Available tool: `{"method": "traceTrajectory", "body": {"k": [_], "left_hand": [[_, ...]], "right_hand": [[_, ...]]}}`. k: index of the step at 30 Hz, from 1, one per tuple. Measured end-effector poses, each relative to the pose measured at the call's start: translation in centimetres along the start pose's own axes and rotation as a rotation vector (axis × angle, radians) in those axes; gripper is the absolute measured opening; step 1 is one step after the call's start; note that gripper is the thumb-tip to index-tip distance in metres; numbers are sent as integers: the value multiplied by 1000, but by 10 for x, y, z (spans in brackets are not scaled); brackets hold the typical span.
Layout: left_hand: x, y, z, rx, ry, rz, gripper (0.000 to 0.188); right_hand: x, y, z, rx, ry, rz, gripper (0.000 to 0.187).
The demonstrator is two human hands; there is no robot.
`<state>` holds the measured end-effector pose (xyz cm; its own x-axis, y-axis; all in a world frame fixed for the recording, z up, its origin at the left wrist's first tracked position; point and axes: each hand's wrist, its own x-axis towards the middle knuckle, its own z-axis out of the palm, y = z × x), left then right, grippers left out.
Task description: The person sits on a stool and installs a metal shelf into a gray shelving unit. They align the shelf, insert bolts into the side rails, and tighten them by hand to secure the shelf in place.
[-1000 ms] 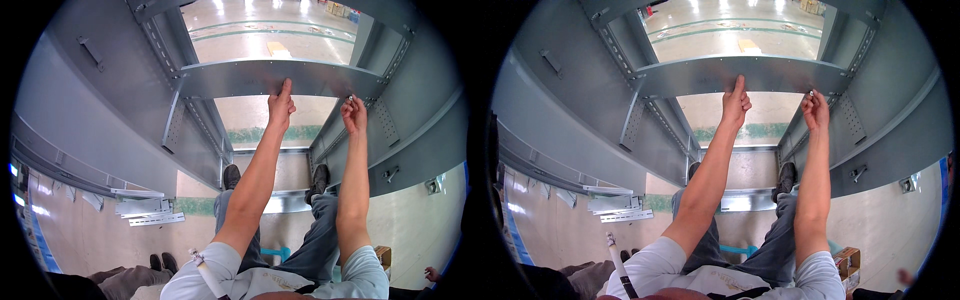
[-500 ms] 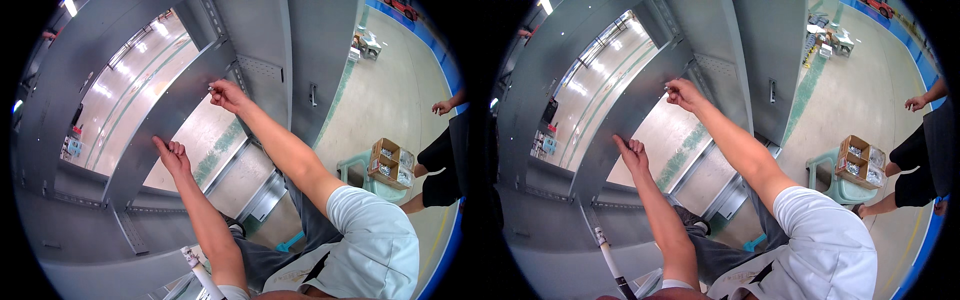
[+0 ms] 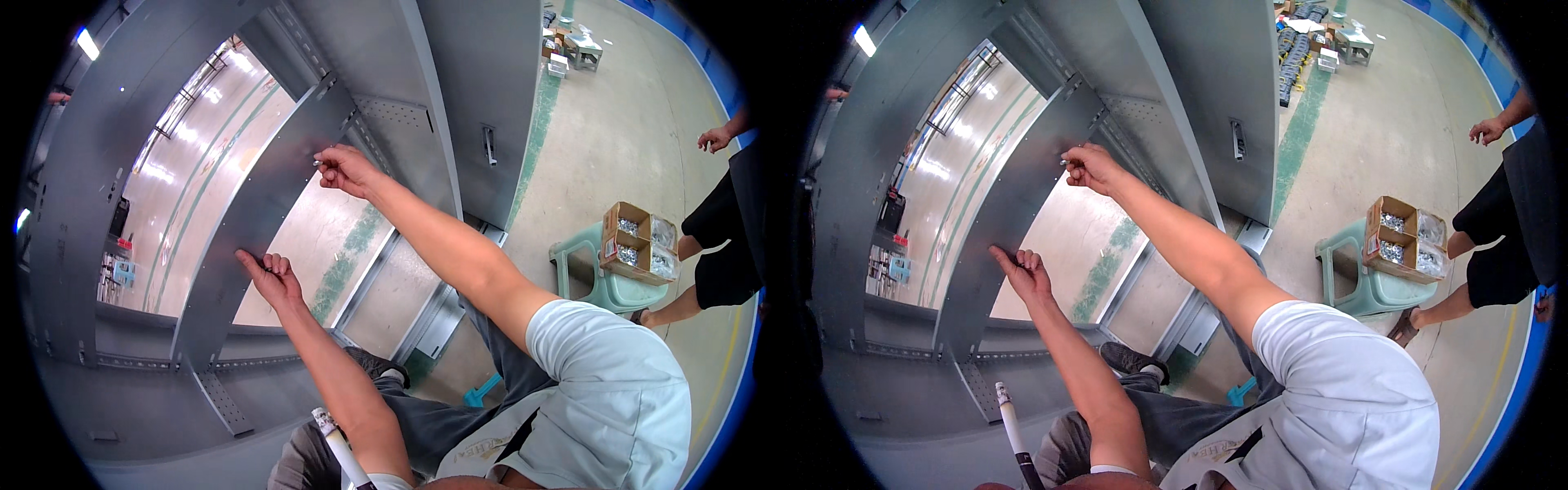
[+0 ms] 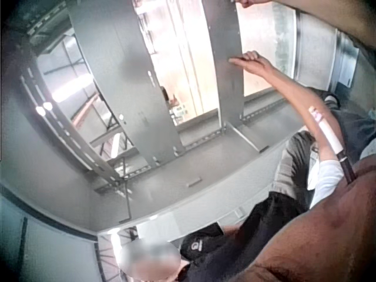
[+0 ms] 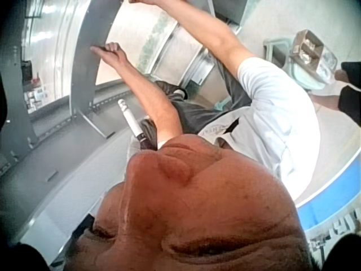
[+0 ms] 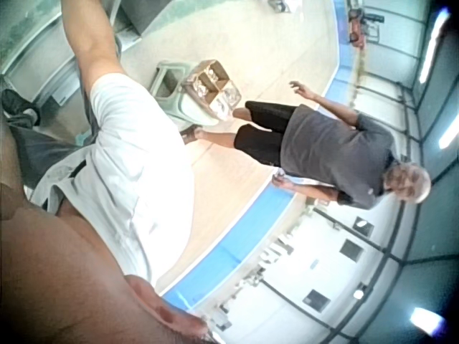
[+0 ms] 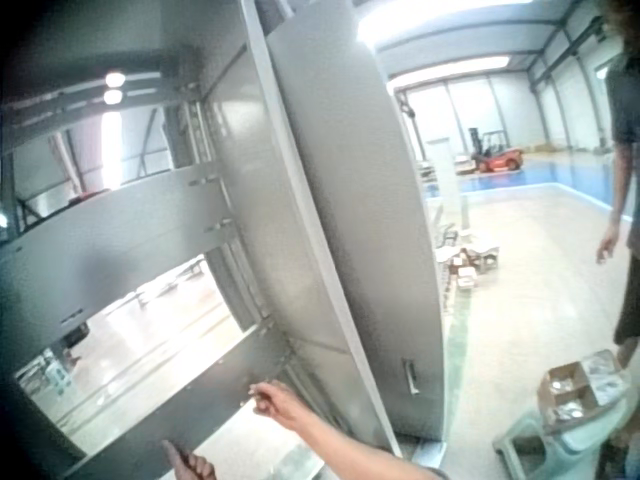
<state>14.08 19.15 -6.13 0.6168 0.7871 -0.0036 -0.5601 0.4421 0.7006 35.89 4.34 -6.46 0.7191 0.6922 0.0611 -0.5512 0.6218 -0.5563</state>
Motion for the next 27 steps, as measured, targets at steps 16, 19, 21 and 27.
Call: {"method": "traceTrajectory", "body": {"k": [16, 19, 21, 27], "left_hand": [[-4, -1, 7, 7, -5, 6, 46], [-2, 0, 4, 14, -3, 8, 47], [-1, -1, 3, 15, 2, 12, 48], [0, -3, 3, 2, 1, 17, 49]], "right_hand": [[2, 1, -5, -52, 9, 13, 24], [1, 1, -4, -73, 9, 15, 22], [-1, 2, -4, -87, -9, 10, 18], [-9, 3, -1, -160, 3, 17, 23]]}}
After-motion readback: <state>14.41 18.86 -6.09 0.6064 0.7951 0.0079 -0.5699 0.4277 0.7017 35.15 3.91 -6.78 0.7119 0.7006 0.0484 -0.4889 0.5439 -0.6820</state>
